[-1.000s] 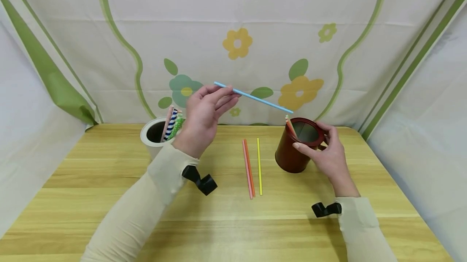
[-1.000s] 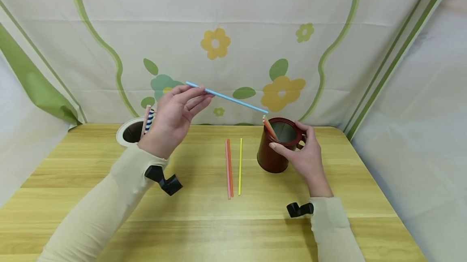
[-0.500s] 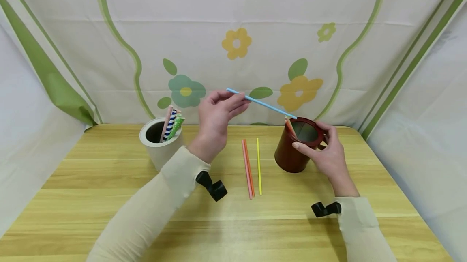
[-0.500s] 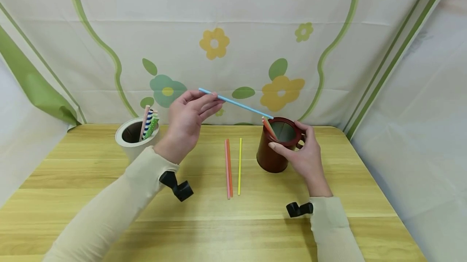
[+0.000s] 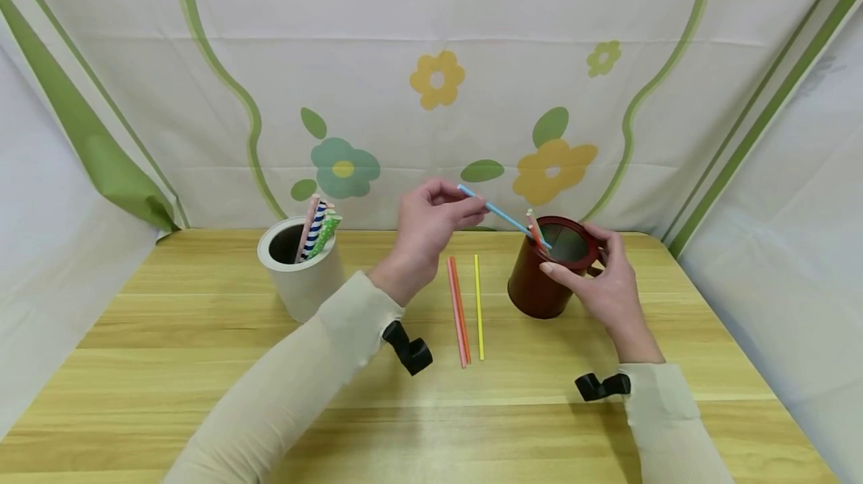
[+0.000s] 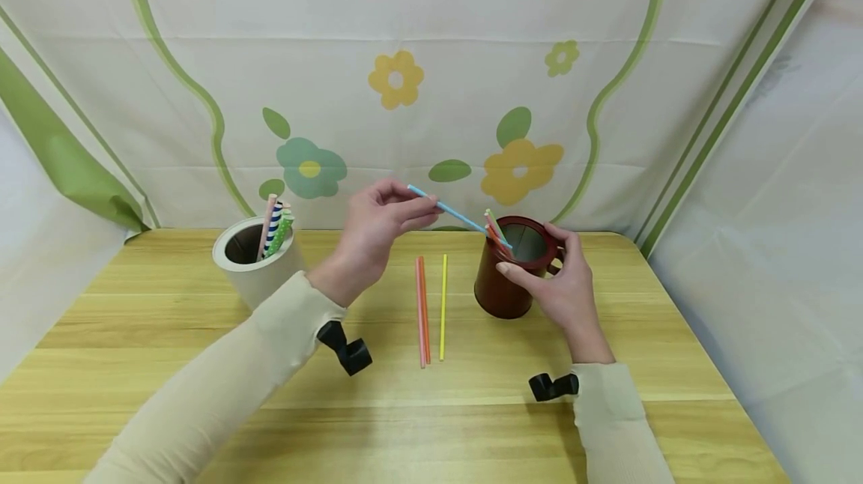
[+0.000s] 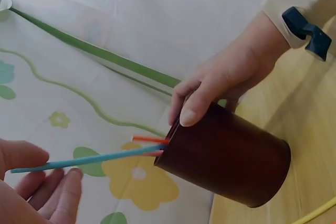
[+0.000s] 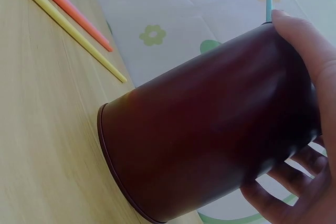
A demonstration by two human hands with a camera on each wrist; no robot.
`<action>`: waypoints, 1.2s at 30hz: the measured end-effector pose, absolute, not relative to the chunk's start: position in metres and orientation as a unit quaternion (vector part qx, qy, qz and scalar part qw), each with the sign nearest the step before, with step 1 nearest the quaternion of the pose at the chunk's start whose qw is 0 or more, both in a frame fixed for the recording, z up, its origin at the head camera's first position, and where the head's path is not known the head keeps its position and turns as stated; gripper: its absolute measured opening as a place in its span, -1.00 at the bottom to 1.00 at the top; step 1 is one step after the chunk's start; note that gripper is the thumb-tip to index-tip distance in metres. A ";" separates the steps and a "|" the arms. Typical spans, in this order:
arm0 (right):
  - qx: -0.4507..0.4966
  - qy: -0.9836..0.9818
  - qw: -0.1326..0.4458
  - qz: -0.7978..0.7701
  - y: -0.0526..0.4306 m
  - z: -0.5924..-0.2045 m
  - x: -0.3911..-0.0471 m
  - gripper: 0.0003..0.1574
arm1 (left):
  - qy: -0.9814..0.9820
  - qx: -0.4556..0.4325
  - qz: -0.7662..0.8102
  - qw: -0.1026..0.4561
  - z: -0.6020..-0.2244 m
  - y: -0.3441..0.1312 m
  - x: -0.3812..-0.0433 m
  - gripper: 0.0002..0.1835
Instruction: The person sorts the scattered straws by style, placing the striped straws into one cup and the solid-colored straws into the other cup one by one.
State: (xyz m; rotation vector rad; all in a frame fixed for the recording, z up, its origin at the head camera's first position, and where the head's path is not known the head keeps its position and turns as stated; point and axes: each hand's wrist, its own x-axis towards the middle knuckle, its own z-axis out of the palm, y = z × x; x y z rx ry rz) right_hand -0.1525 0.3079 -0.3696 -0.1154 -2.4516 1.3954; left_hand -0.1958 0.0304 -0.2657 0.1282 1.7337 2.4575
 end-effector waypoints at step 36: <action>-0.034 -0.850 0.162 0.500 0.306 -0.370 -0.153 0.15 | 0.811 0.178 0.548 0.106 -0.260 0.067 -0.205 -0.93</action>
